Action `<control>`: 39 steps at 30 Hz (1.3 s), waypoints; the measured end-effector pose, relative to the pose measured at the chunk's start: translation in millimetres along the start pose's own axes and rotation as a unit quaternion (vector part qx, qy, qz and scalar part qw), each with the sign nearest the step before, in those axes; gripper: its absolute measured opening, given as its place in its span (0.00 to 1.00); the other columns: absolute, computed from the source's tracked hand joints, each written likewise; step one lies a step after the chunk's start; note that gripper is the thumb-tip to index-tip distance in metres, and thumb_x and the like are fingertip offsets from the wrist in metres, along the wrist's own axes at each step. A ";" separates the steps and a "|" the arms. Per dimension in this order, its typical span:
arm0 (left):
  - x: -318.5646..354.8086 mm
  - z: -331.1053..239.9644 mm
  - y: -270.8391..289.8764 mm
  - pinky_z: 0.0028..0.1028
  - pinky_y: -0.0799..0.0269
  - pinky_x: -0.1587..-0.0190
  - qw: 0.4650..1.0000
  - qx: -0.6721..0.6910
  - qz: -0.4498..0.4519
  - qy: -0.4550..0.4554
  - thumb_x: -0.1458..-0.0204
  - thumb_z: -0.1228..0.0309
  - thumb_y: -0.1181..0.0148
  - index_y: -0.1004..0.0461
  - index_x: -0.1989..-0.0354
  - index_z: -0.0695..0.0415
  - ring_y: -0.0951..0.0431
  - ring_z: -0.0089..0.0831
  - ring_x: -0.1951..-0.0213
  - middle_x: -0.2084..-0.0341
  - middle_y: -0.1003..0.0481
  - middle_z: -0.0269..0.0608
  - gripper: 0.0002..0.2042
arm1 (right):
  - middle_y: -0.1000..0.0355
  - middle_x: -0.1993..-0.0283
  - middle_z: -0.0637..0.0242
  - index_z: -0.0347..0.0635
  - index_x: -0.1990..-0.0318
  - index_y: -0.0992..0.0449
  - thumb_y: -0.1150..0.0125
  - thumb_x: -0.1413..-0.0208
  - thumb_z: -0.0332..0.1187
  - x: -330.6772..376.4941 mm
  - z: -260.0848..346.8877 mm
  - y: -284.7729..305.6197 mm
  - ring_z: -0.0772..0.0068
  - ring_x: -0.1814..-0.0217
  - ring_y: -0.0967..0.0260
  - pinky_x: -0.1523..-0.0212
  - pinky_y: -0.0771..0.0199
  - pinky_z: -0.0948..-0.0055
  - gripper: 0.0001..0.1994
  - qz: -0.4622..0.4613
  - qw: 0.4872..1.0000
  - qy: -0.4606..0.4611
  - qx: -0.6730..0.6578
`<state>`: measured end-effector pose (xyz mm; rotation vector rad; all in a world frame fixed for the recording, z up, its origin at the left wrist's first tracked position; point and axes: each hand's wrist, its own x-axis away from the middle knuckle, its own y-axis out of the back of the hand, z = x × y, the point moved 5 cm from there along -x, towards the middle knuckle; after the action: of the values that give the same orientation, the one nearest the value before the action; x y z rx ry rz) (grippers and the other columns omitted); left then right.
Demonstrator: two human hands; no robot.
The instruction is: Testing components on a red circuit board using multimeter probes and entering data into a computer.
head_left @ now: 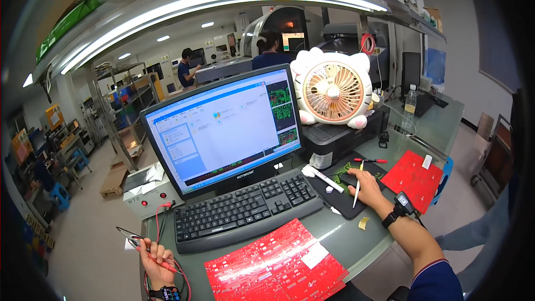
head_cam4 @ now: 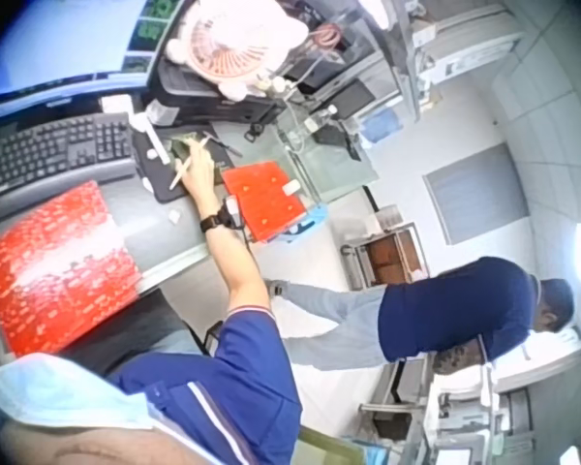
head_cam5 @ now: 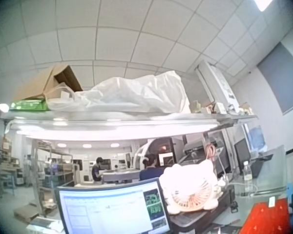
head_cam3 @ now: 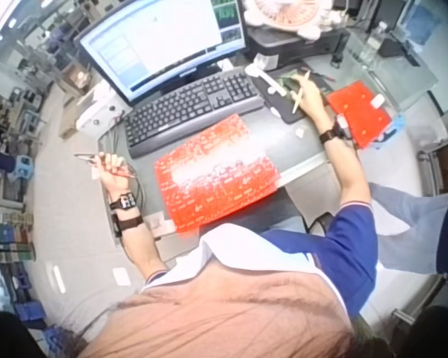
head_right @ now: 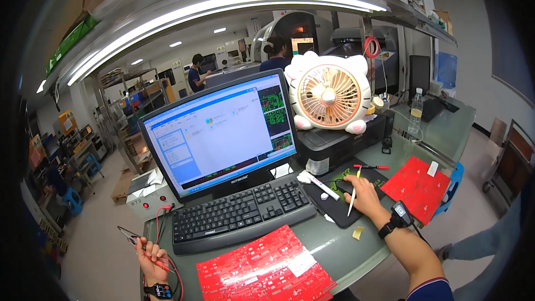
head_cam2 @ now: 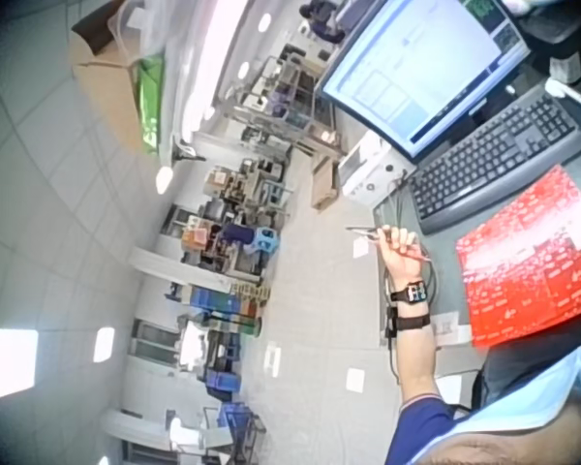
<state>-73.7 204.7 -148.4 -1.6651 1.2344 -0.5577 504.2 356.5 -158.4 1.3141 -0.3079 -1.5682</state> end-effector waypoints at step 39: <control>9.4 10.1 -20.8 0.26 0.41 0.73 0.996 -0.086 0.016 -0.012 0.42 0.56 0.59 0.26 0.72 0.57 0.40 0.24 0.76 0.80 0.37 0.34 0.19 | 0.34 0.41 0.63 0.48 0.56 0.28 0.35 0.57 0.33 1.7 2.5 1.3 0.56 0.44 0.36 0.44 0.36 0.61 0.17 -0.008 1.000 0.005 0.009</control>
<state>-52.3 201.1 -136.0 -1.7862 1.3204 -0.4200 502.9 353.6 -157.5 1.3420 -0.3067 -1.5751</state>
